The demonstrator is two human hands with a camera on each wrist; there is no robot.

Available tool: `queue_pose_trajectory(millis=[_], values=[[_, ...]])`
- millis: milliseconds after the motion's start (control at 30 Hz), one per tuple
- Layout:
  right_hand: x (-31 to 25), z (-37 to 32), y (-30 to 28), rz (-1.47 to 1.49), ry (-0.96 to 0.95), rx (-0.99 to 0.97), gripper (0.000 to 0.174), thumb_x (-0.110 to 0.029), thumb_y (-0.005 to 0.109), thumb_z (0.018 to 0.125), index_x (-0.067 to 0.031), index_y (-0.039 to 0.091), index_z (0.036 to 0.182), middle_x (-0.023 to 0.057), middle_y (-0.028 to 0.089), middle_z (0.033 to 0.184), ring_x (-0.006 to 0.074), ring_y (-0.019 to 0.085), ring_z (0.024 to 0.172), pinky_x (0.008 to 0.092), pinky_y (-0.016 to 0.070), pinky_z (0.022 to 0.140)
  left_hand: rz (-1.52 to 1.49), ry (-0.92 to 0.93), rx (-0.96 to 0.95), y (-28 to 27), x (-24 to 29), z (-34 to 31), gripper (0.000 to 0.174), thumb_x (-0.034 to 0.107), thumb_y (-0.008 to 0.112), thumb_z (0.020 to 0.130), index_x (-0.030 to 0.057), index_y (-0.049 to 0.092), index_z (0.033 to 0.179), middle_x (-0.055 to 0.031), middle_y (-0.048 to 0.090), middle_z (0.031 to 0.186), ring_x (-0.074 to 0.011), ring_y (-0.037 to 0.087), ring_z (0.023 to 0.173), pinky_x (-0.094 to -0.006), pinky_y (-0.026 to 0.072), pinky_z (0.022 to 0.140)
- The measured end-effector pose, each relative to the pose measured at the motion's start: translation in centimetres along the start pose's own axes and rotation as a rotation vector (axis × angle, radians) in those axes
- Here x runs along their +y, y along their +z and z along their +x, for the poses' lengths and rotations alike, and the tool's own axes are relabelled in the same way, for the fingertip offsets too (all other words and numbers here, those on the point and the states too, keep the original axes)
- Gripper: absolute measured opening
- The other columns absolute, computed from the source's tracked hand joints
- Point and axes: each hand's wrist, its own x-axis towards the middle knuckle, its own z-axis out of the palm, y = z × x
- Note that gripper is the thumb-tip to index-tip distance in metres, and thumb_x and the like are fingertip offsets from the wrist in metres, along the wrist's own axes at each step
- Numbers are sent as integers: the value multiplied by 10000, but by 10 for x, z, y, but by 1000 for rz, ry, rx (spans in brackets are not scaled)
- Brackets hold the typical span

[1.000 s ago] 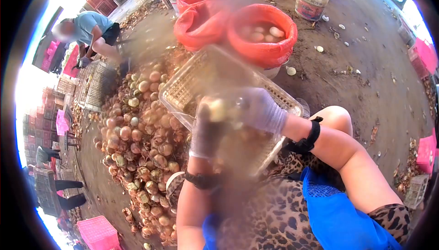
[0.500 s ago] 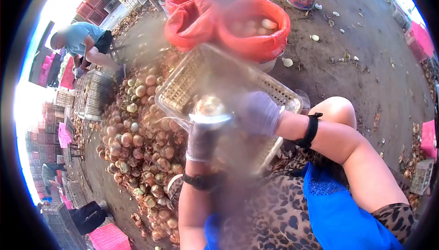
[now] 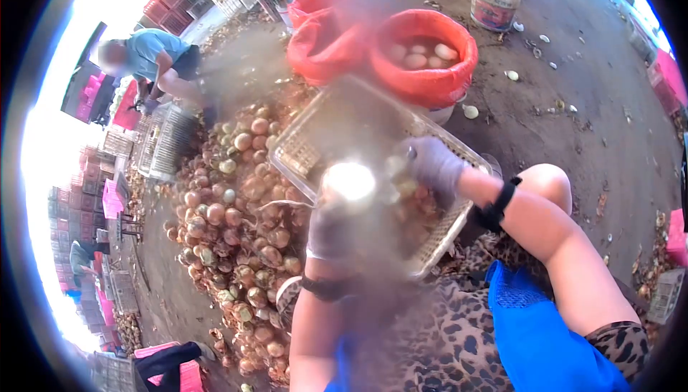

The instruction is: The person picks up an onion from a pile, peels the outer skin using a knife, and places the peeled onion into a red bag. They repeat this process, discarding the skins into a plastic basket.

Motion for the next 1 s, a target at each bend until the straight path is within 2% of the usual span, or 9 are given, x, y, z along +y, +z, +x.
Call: queue_pose_trajectory(millis=[133,200,300,367,533,567,733,900,1000], values=[[-69,-31,-14,136,-54,35,257,-183,614,798,-111,666,1039,140,628,685,249,608,628,363,478,598,362,220,192,-75,-6,20,721,258,754,662,-1,440,1257,-133,530,1181,-286,529,1133,-405,443,1003],[-82,-38,-16,289,-94,104,218,-224,589,813,-80,669,956,162,650,713,335,642,680,416,499,612,337,225,216,-71,-5,20,728,255,752,672,-14,427,1265,-151,524,1193,-306,510,1168,-413,437,1017],[-82,-31,-9,237,-9,50,216,-217,587,810,-75,667,951,183,647,739,342,654,704,412,518,629,200,224,181,-47,-3,22,699,234,737,708,-28,417,1272,-188,513,1224,-343,478,1217,-436,422,1043],[-82,-29,-9,175,-8,0,226,-209,580,810,-54,663,952,189,649,761,339,660,720,408,526,639,-43,246,51,-47,-5,28,615,223,724,755,-19,457,1253,-208,526,1233,-365,483,1214,-462,418,1046],[-70,-35,7,-42,-43,-180,228,-175,559,806,-8,647,934,189,652,798,327,669,748,401,533,646,-577,15,-338,1,12,36,545,359,707,794,33,555,1203,-141,593,1198,-351,528,1173,-489,393,1053],[-68,-39,7,-2,-23,-159,277,-209,577,817,-11,623,1007,198,653,826,349,662,755,424,524,644,-485,80,-362,4,15,40,541,375,696,801,41,558,1204,-137,593,1202,-346,529,1174,-493,387,1054],[-86,-33,-5,385,-76,119,405,-274,607,828,-9,552,1129,233,647,916,381,646,785,449,505,688,-81,402,-46,-37,3,49,596,402,669,813,51,509,1267,-129,545,1277,-333,452,1261,-484,328,1094],[-71,-23,10,325,-140,175,384,-282,613,833,-25,555,1112,198,643,845,364,645,790,429,503,703,-102,271,-121,-31,-4,44,587,331,668,802,53,487,1286,-146,524,1294,-339,429,1277,-484,305,1110],[-30,0,53,217,-312,222,323,-265,590,858,-45,574,1093,126,625,757,303,647,738,396,505,670,-634,27,-324,-8,-10,38,600,349,661,794,51,487,1285,-159,518,1298,-343,434,1267,-490,310,1100]])
